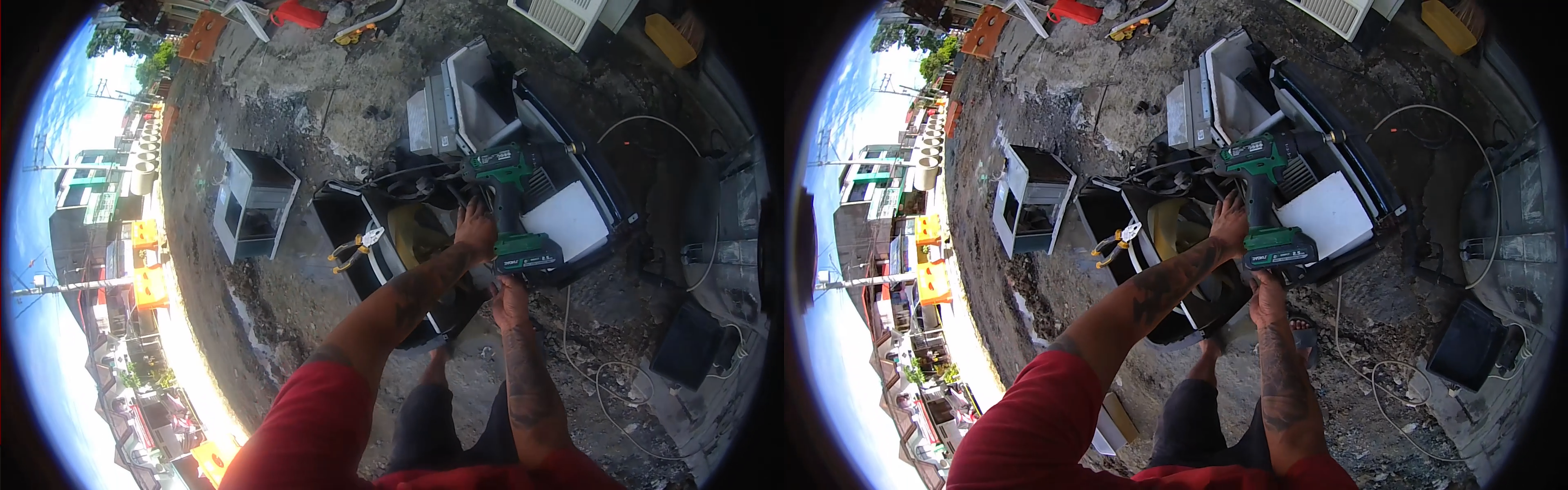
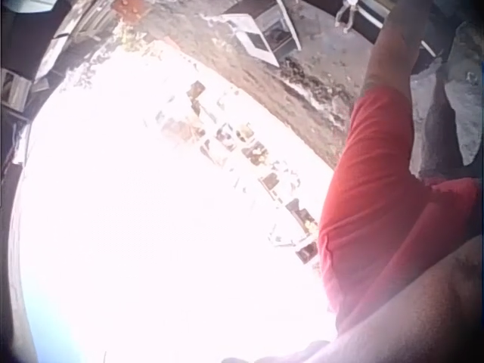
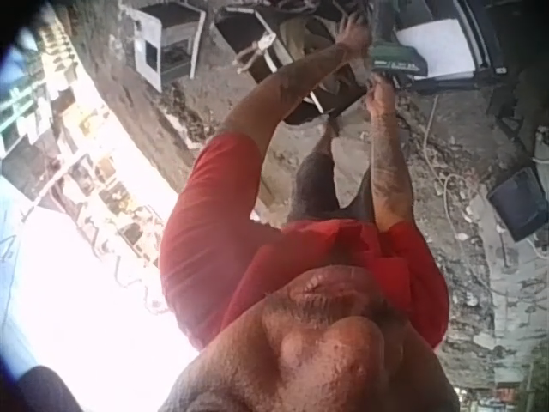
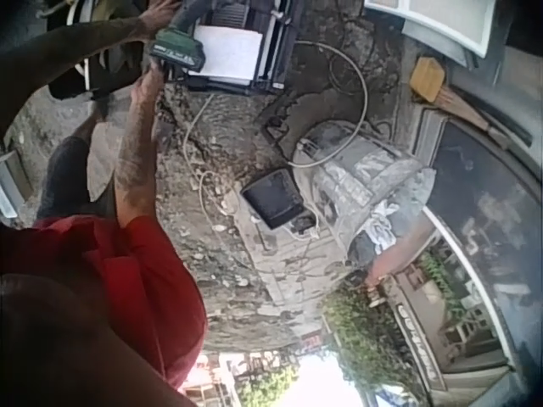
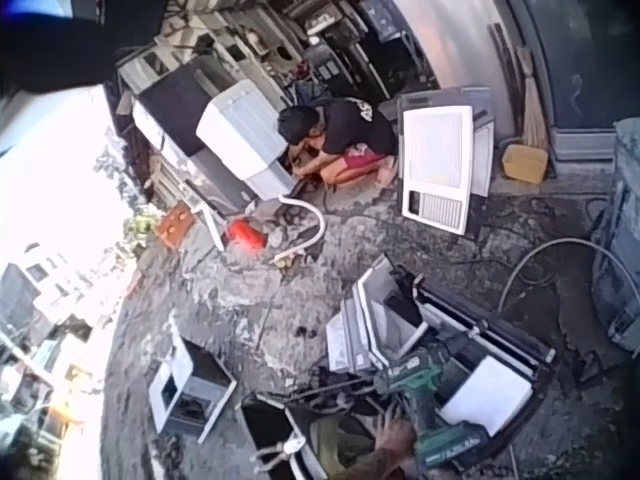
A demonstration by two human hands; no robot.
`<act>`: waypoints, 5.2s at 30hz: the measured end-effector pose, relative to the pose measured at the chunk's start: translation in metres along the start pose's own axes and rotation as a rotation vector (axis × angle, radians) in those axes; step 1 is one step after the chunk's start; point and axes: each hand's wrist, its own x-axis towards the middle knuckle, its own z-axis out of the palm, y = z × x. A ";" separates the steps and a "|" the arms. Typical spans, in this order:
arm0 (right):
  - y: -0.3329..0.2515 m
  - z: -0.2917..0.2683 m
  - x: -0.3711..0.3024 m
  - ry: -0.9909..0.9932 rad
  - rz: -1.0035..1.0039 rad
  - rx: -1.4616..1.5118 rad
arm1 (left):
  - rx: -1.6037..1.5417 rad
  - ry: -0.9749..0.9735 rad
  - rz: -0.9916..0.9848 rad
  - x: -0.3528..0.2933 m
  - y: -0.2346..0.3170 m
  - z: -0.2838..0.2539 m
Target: The recorder is shown disassembling and inspecting an air conditioning unit outdoors, using a power drill and pliers to handle electrical components and wiring.
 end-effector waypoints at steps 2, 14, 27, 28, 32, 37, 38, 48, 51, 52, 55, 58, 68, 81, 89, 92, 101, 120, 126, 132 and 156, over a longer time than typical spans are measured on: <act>-0.004 0.004 -0.011 0.062 0.013 -0.097 | -0.079 0.044 -0.007 -0.002 -0.005 0.001; 0.003 -0.128 -0.201 0.710 -0.261 -0.528 | -0.637 0.329 0.633 0.018 -0.042 0.024; 0.110 -0.108 -0.241 0.975 -0.330 -0.735 | -0.558 0.340 0.389 0.014 -0.032 0.029; 0.109 -0.114 -0.233 0.977 -0.328 -0.729 | -0.554 0.337 0.392 0.016 -0.028 0.029; 0.088 -0.111 -0.209 0.873 -0.205 -0.699 | -0.392 0.124 0.307 0.021 -0.021 0.026; 0.077 -0.119 -0.181 0.806 -0.184 -0.688 | -0.313 -0.031 0.101 0.011 -0.009 0.007; 0.072 -0.100 -0.172 0.740 -0.213 -0.809 | -0.314 -0.035 0.096 0.009 -0.008 0.003; 0.069 0.040 -0.084 0.368 -0.252 -0.624 | -0.421 0.082 -0.001 -0.019 0.001 0.008; 0.072 0.044 -0.055 0.270 -0.333 -0.417 | -0.495 0.129 -0.040 -0.030 0.012 0.006; 0.076 0.037 -0.053 0.286 -0.339 -0.421 | -0.504 0.121 -0.027 -0.034 0.016 0.003; 0.065 0.081 -0.062 0.372 -0.300 -0.333 | -0.564 0.148 -0.147 -0.038 -0.014 -0.004; 0.061 0.064 -0.077 0.432 -0.318 -0.341 | -0.768 -0.153 -0.238 -0.050 -0.007 -0.030; 0.053 0.051 -0.100 0.515 -0.345 -0.351 | -0.950 -0.192 -0.117 -0.031 -0.005 -0.010; -0.004 0.063 -0.098 0.436 -0.332 -0.067 | -1.905 -0.108 -0.181 -0.059 0.029 0.032; 0.020 0.025 -0.109 0.477 -0.333 -0.242 | -1.331 0.030 -0.287 -0.055 -0.011 0.037; 0.031 0.002 -0.111 0.491 -0.396 -0.329 | -0.551 0.276 0.084 -0.067 -0.019 0.008; -0.007 0.009 -0.167 0.068 -0.070 0.209 | -0.188 0.090 0.377 -0.068 -0.049 -0.023; 0.069 0.138 -0.307 -0.143 -0.457 0.255 | -1.395 -0.358 0.608 -0.306 -0.063 -0.119; 0.084 0.143 -0.351 -0.348 -0.349 0.243 | -1.359 -0.431 0.560 -0.358 -0.077 -0.151; 0.097 0.119 -0.403 -0.460 -0.299 0.264 | -1.391 -0.446 0.562 -0.407 -0.059 -0.139; 0.204 -0.220 -0.677 0.395 -1.189 0.136 | -0.863 -0.032 1.060 -0.559 0.111 0.037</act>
